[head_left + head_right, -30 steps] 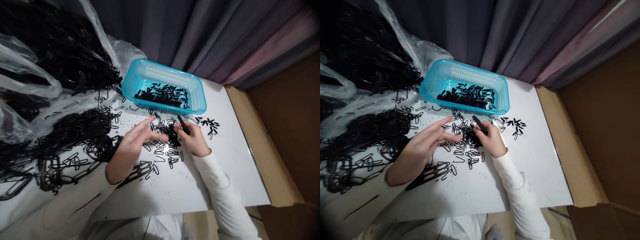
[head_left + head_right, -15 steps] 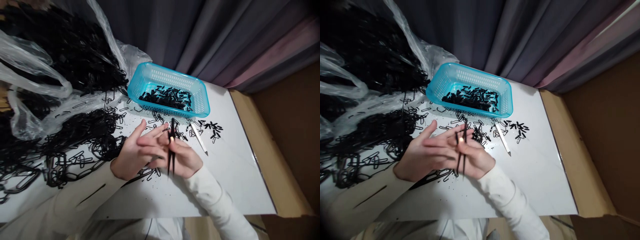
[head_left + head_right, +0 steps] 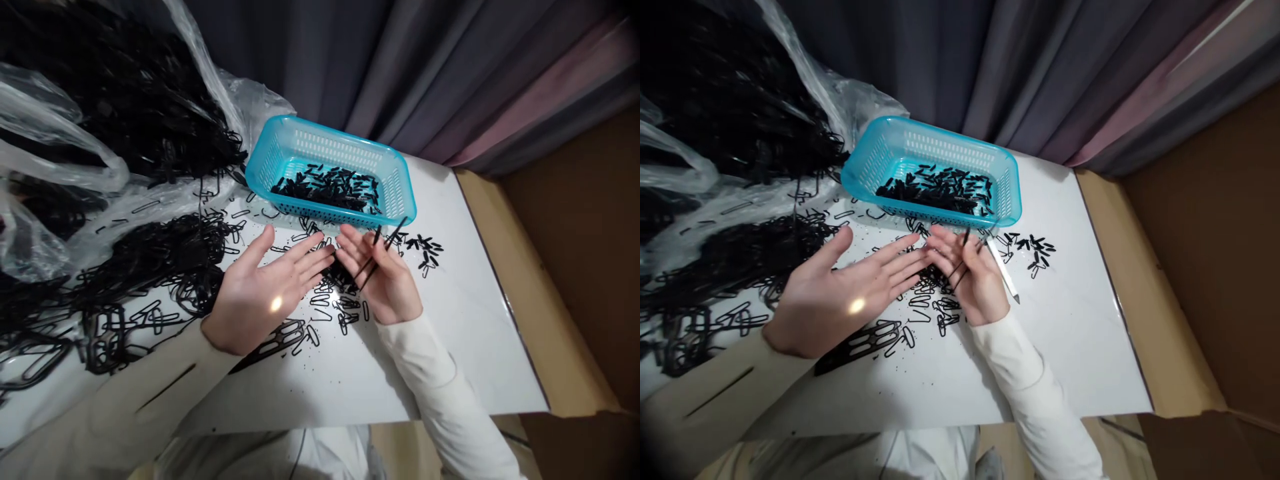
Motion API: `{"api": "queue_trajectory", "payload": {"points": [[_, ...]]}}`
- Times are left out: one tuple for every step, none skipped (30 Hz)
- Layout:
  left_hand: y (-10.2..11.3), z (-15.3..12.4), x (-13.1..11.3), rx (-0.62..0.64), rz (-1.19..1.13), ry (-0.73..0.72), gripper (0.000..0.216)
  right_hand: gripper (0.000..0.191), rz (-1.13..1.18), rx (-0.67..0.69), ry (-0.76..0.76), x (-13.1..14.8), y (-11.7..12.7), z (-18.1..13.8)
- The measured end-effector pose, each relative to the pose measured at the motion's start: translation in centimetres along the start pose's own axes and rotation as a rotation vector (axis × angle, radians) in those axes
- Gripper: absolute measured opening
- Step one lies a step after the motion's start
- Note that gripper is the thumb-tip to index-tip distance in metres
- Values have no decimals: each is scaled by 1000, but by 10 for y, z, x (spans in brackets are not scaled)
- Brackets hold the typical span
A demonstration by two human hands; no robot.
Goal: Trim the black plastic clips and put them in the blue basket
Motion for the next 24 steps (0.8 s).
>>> {"api": "queue_trajectory", "payload": {"points": [[2,0,1,-39,6,21,75,8,57,108,-81,-7,-14,-5],[3,0,2,-52,14,60,74,11,107,232,-191,-15,-29,-11],[3,1,4,-39,24,111,74,15,140,351,-319,-23,-41,-17],[4,1,6,-15,35,154,74,18,161,424,-416,-30,-49,-21],[4,2,6,7,48,171,75,20,159,442,-454,-35,-51,-23],[5,3,6,19,59,156,75,22,137,399,-434,-37,-47,-20],[6,4,4,22,70,114,76,21,97,306,-363,-35,-39,-15],[7,5,2,27,81,73,77,19,45,179,-245,-30,-26,-9],[6,6,1,41,93,42,78,16,-6,36,-108,-23,-12,-4],[5,7,1,69,109,25,78,14,-50,-83,9,-15,0,0],[3,7,2,103,132,25,79,12,-62,-150,67,-9,10,2],[1,7,4,125,166,24,78,13,-50,-179,80,-5,15,4],[1,7,5,119,220,4,75,15,-17,-184,60,-3,18,6],[2,7,5,77,303,-39,70,19,28,-173,15,-3,18,6],[4,6,4,-3,413,-103,62,25,78,-162,-42,-4,15,6],[7,5,3,-104,539,-176,53,31,126,-156,-102,-7,12,6],[10,3,1,-204,663,-244,43,36,168,-157,-161,-10,9,5],[12,1,0,-286,765,-301,33,39,205,-159,-214,-14,5,4],[13,-1,-1,-338,839,-342,29,40,239,-161,-259,-17,2,2],[14,-2,-2,-360,893,-371,37,41,269,-160,-293,-21,1,1],[13,-4,-4,-362,942,-413,50,41,295,-158,-315,-24,0,1],[10,-6,-5,-341,1014,-481,59,40,319,-151,-323,-27,1,0],[5,-8,-7,-309,1125,-572,62,38,343,-136,-325,-30,2,0],[-2,-11,-8,-267,1277,-687,57,35,373,-104,-317,-33,2,1]]}}
Point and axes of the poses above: each hand's wrist, its own z-axis towards the middle knuckle, its own y-axis out of the back of the hand, x = y × z, the point moved 4 cm from there along z, towards the middle knuckle, and after that the axes turned 3 degrees about x, right-handed, at the moved point
